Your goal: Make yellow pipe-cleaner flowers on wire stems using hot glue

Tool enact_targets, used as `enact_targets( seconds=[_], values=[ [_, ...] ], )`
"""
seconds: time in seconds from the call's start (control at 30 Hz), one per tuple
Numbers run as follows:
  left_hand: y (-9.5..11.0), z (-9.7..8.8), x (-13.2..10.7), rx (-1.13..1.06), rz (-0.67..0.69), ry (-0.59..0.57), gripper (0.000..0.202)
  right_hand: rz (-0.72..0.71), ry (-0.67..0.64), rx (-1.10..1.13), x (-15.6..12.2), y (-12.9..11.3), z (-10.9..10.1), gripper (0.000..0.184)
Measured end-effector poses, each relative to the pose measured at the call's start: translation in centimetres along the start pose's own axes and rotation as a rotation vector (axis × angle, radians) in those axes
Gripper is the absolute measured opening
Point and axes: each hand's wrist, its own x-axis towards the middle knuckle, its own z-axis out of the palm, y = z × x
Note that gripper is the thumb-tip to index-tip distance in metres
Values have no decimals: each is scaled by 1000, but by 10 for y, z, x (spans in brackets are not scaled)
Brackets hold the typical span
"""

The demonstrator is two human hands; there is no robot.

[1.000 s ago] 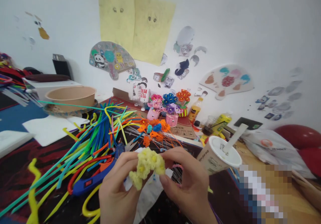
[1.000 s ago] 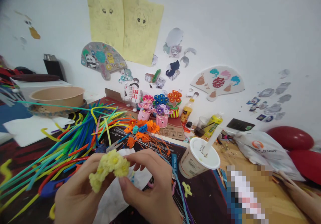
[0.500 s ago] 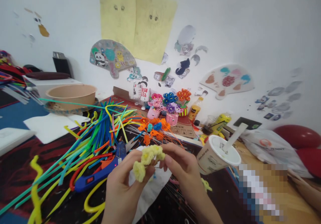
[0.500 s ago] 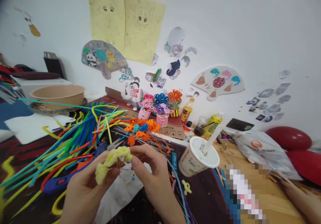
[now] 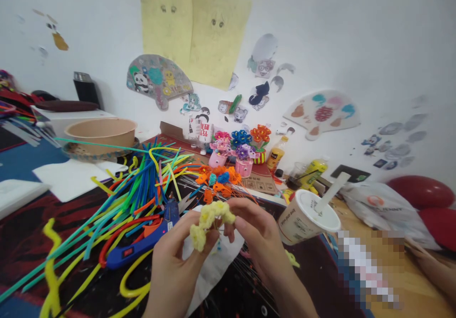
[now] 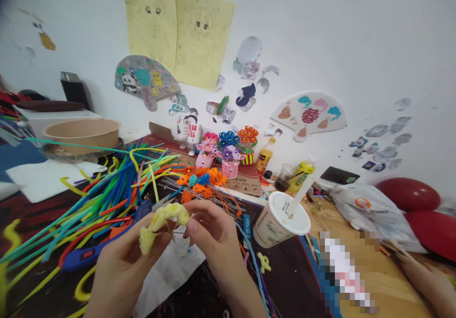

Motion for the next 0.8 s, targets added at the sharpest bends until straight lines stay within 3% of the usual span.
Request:
enact_targets(
  seconds=[0.1, 0.23, 0.37, 0.47, 0.6, 0.8],
  values=[
    [-1, 1, 0, 31, -4, 26, 12, -28, -16, -3, 0, -2, -1, 36],
    [-2, 1, 0, 20, -45, -28, 10, -22, -79, -35, 0, -5, 0, 62],
    [-6, -2, -1, 59, -94, -37, 13, 39, -82, -44, -1, -5, 2, 37],
    [-10, -5, -4, 156, -91, 20, 11, 42, -6, -42, 0, -3, 4, 31],
    [-10, -7, -8, 210, 45, 87, 9, -35, 68, -117, 1, 0, 5, 28],
    [-6, -8, -10, 273, 245, 45, 11, -176, 54, -203, 0, 0, 7, 29]
  ],
)
